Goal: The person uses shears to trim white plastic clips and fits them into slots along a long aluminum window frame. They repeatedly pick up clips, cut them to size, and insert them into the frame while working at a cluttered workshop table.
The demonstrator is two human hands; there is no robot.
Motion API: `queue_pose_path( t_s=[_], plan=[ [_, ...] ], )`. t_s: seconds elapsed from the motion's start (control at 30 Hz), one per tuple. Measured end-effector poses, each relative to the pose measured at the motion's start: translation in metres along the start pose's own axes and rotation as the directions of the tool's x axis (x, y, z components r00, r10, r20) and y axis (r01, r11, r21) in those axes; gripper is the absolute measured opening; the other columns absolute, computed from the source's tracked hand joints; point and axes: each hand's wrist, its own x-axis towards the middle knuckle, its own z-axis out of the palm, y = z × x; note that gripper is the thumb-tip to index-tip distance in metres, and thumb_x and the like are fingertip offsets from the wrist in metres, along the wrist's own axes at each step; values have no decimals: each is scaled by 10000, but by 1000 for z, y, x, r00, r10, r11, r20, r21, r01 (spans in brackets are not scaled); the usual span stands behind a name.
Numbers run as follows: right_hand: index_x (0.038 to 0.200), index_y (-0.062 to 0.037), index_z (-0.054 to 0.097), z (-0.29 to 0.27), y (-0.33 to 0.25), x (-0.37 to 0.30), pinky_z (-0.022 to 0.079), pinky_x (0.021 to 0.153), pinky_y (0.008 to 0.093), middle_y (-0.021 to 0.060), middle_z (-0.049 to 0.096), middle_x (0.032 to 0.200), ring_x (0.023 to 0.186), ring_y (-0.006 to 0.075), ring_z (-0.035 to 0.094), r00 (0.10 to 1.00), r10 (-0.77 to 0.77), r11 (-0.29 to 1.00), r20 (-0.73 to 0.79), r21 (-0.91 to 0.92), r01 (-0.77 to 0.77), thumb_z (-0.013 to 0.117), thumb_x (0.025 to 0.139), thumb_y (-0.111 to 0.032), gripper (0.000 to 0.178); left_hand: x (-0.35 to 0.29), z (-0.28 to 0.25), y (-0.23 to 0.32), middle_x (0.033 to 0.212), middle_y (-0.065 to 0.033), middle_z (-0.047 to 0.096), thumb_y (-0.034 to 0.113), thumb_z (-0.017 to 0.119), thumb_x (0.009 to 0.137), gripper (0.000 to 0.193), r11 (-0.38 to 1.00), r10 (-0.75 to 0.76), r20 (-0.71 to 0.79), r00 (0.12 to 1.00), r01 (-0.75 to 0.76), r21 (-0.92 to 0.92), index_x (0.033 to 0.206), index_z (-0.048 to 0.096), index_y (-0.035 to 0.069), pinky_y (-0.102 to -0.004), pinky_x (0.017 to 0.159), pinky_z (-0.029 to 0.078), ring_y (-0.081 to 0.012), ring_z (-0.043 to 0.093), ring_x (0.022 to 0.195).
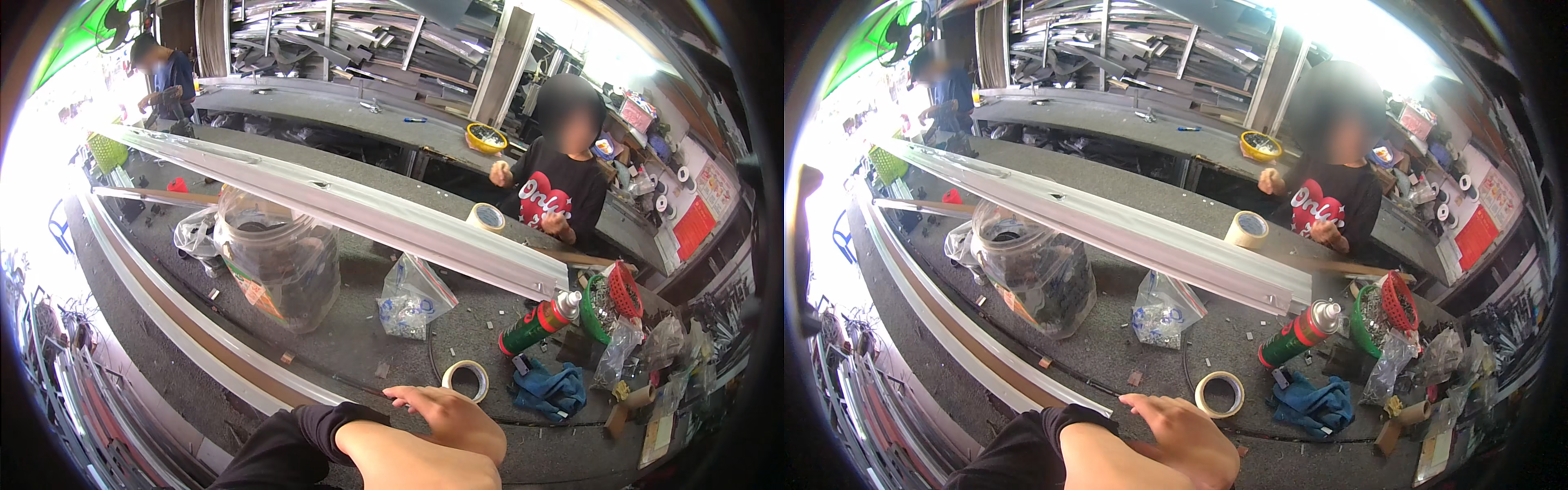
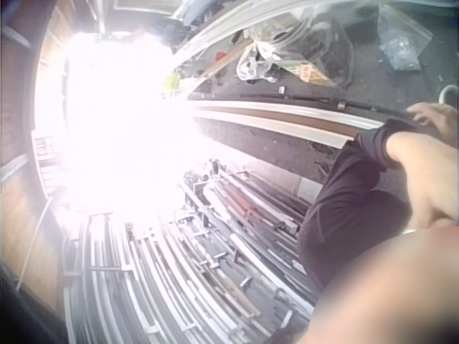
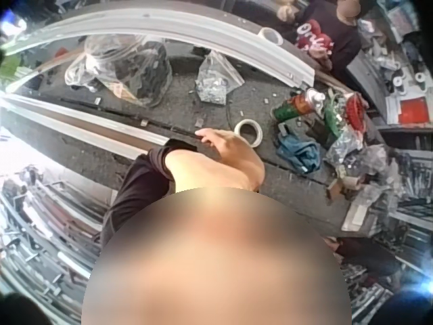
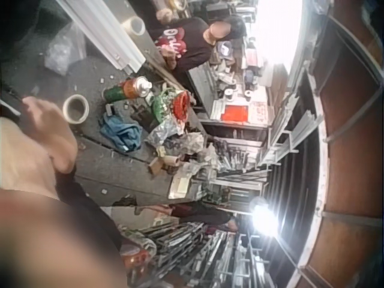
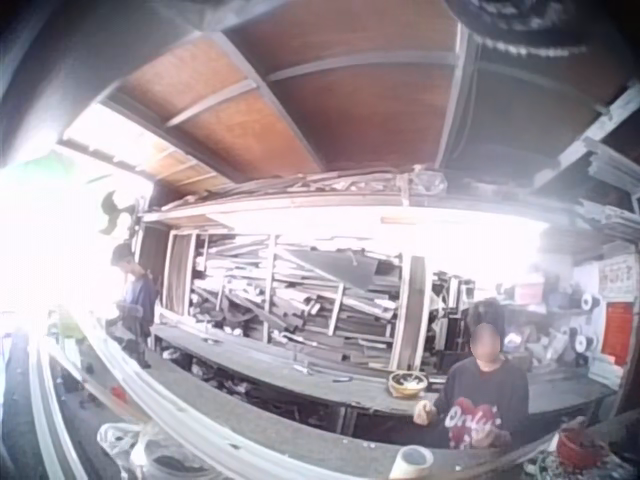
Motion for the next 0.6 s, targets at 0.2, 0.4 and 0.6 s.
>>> queue_pose_path(
  t_s=[0.2,0.4,0.6],
  plan=[
    [1417,-94,506,-1,-1,0,540,923,375,130,687,1208,1054,291,678,1000,13,1000,12,14,-13,782,741,-139,731,5,4,1,761,-204,620,998,362,601,1348,997,76,-128,989,-75,12,1311,442,-145,-420,580,505,-398,657,697],
    [1409,-99,516,-1,-2,-1,540,929,382,126,689,1213,1066,287,676,1000,22,999,3,31,-22,786,728,-154,734,5,7,-8,746,-201,615,1001,368,594,1370,993,115,-106,988,-112,37,1327,430,-155,-425,573,501,-398,650,680],
    [1410,-103,518,0,-1,1,538,927,373,122,689,1217,1066,276,675,999,47,999,14,15,-47,781,740,-169,723,3,7,-8,732,-198,609,1003,373,586,1393,991,128,-102,987,-122,60,1343,418,-165,-431,567,497,-397,643,663]
  ],
)
